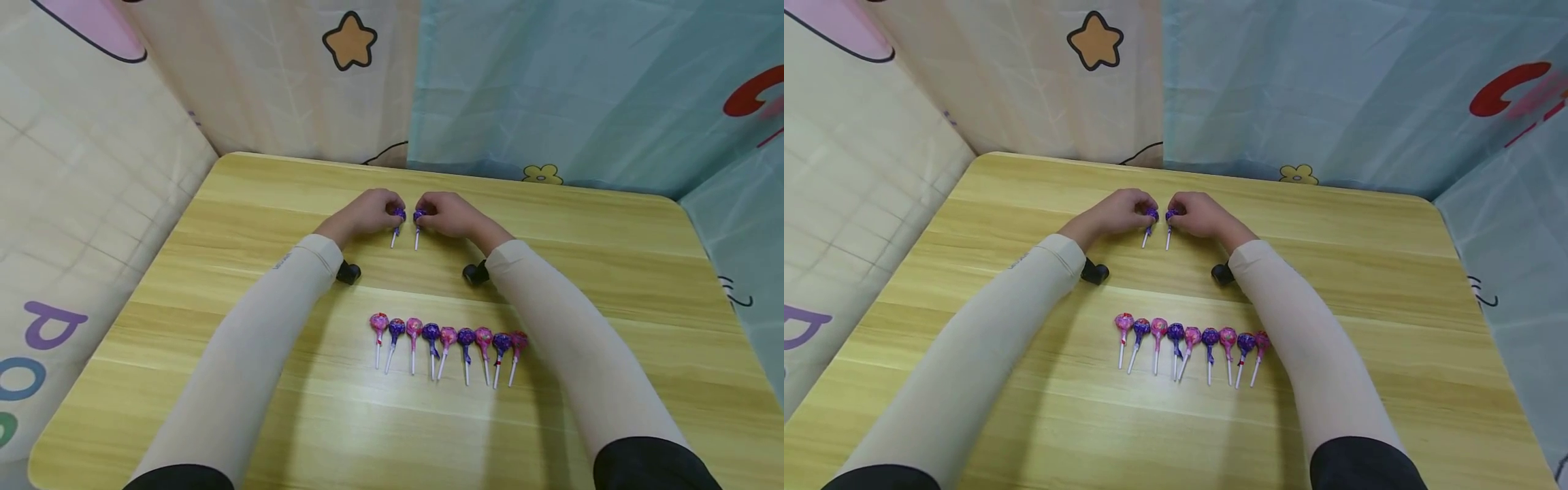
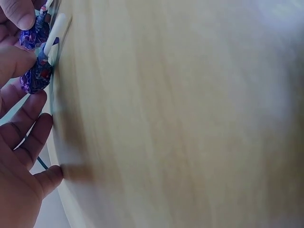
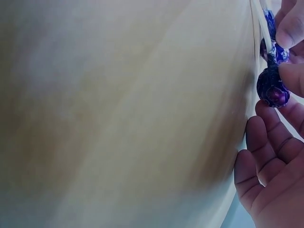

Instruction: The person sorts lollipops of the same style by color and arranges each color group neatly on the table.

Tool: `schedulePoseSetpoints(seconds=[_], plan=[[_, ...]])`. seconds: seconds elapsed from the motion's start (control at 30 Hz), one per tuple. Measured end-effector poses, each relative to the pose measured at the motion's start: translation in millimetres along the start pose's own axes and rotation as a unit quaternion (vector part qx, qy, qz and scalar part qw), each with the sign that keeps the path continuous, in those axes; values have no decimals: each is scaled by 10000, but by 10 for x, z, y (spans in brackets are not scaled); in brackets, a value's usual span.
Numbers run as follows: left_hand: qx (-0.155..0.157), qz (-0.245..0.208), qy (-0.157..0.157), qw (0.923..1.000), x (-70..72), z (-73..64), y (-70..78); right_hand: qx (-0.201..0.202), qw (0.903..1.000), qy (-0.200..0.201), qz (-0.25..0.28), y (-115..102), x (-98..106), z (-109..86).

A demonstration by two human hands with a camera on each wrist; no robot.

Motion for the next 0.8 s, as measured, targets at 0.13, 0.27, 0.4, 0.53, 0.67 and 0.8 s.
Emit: schedulePoseSetpoints(seconds=[0.13,0.27,0.4,0.53,0.67,0.8], plan=[[-2,1,-2,10000,-16,7,-9,7,10000,-8,10,10,-11,9],[-8,10,31,10000,-17,12,-8,-33,10000,-27,20,20,-8,14],[-10,12,28,10000,-13,7,4,-117,9999,-73,23,25,-4,14],[-34,30,56,10000,-6,2,16,-178,9998,-93,26,29,-4,16],[-34,32,60,10000,-7,-1,17,-198,9997,-106,64,27,-9,15],[-38,48,31,10000,-6,-9,23,-199,9997,-104,92,23,-10,11]])
Point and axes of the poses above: each hand's wrist, its own z-axis towards the middle knuckle, its own x-axis out of the back of the hand, y = z × x, the point moved 6 cm from there along z, towards the middle knuckle, and after that the axes turned 6 degrees about x, right-handed, at the moved point
